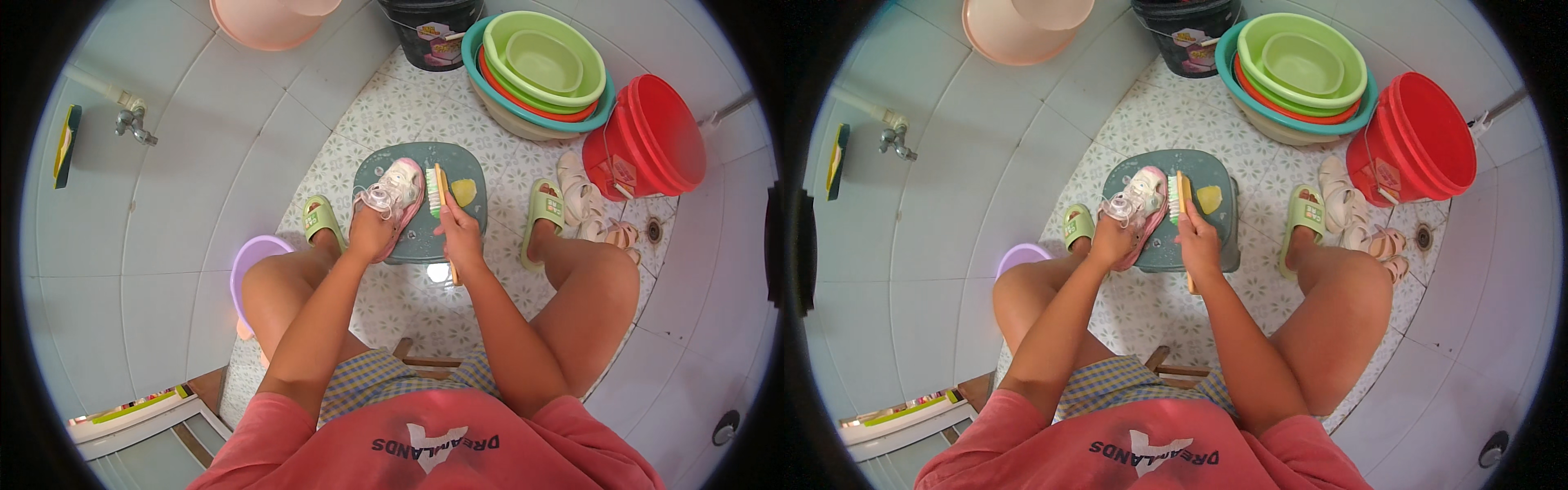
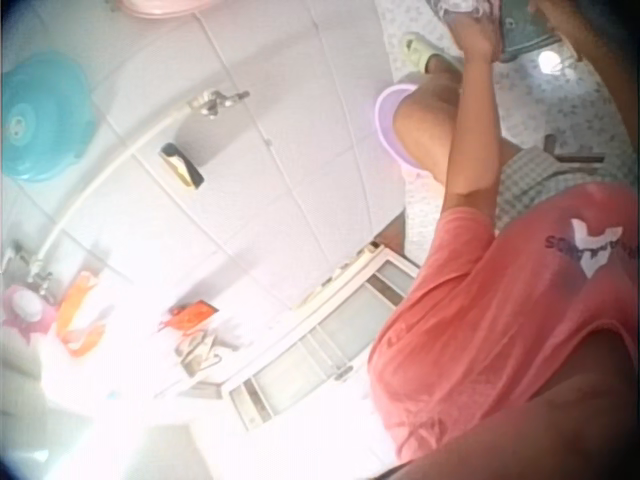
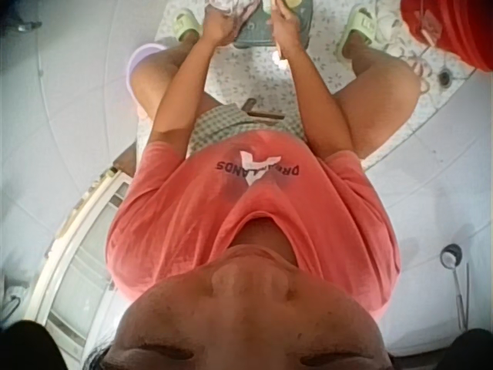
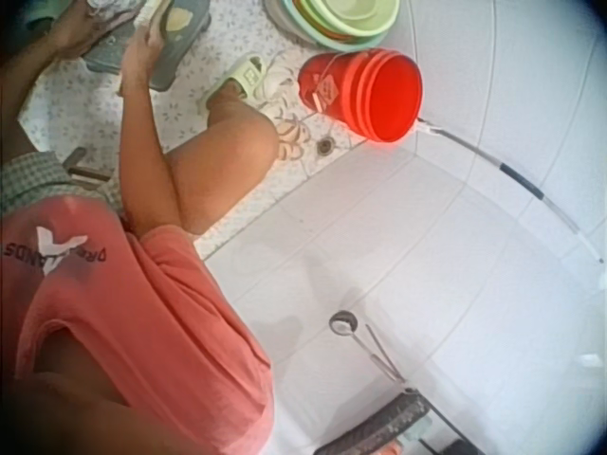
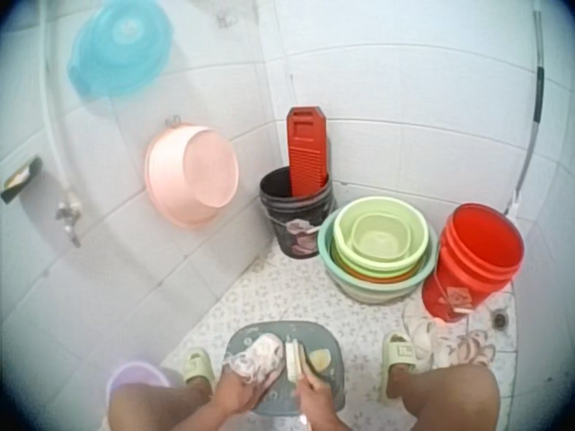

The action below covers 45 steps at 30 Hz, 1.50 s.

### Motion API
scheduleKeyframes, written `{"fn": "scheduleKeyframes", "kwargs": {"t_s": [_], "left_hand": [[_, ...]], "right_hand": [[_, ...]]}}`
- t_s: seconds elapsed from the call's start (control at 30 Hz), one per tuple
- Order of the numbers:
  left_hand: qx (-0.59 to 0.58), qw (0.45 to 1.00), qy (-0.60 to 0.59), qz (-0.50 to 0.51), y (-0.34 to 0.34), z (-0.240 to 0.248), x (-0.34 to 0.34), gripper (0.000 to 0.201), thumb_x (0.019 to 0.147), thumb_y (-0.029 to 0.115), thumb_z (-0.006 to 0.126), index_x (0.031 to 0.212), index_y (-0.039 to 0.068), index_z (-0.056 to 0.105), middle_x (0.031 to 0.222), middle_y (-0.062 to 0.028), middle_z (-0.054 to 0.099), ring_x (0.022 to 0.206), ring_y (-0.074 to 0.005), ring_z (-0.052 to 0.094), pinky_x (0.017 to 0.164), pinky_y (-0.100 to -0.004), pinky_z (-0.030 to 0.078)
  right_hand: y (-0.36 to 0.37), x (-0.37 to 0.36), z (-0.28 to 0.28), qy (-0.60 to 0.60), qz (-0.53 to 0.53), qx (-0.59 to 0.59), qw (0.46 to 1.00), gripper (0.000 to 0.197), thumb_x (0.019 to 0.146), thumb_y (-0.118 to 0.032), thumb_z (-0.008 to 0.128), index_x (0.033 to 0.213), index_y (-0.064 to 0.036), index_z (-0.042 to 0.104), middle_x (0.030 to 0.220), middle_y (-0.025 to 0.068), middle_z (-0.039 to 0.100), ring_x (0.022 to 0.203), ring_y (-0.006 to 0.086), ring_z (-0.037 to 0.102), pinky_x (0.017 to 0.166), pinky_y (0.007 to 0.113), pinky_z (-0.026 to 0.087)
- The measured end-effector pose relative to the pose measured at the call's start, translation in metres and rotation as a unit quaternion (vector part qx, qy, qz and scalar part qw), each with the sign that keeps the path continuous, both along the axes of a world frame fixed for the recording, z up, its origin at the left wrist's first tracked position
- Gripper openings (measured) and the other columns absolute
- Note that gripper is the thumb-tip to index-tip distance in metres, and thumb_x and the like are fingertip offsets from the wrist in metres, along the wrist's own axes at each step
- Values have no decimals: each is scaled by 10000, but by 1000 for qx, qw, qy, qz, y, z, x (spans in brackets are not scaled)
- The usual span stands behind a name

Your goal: The person scrubs a shoe with a brush while holding it over a small stool.

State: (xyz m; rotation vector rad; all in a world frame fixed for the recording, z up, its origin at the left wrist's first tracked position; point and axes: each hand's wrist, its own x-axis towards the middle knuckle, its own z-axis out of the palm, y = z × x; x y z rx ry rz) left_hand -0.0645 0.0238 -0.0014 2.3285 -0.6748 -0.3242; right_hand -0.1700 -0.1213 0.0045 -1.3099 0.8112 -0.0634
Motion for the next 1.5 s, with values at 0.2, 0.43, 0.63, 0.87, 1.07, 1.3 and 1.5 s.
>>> {"fn": "scheduleKeyframes", "kwargs": {"t_s": [0.2,0.43,0.63,0.87,1.07,1.3,1.5], "left_hand": [[-250,860,408,179,-4,15,4,381,753,0,596,1128,-2,525,1001,-98,611,874,-210,616,749,-328,513],[-476,673,544,154,9,-3,10,490,716,-129,458,1191,-10,459,1103,-150,560,975,-283,590,845,-392,509],[-471,660,557,180,6,-1,9,562,708,-158,428,1247,0,429,1195,-160,509,1091,-320,526,926,-439,459],[-530,617,546,203,1,-12,10,414,771,-90,480,1174,7,492,1069,-134,570,943,-270,589,805,-398,519],[-478,637,532,287,5,-25,18,232,856,153,596,1048,25,572,864,-75,607,731,-186,591,662,-335,521],[-414,693,502,310,-7,-15,17,158,829,193,649,903,69,586,750,-29,578,585,-151,549,527,-310,496],[-422,672,528,302,3,-23,24,256,851,215,615,1032,37,578,865,-66,609,695,-181,587,629,-330,521]], "right_hand": [[12,-5,-5,-22,39,-163,986,439,889,-301,492,1309,-177,466,787,155,605,717,285,597,683,373,456],[51,-17,19,-45,142,-328,933,499,885,-214,502,1368,-205,378,741,181,563,706,342,571,672,404,452],[55,11,42,84,228,-421,874,469,906,-251,442,1365,-182,376,785,211,567,757,351,585,665,422,455],[16,50,9,-6,146,-363,920,478,906,-291,452,1360,-166,378,715,204,563,739,360,599,660,448,451],[51,-19,20,19,196,-409,891,440,903,-251,468,1335,-172,429,751,191,557,710,332,589,638,412,461],[28,68,28,93,258,-428,861,465,900,-302,444,1350,-204,384,813,208,592,738,384,602,677,437,482],[22,29,5,-55,171,-368,912,494,896,-275,447,1370,-169,360,791,216,574,687,383,561,642,462,447]]}}
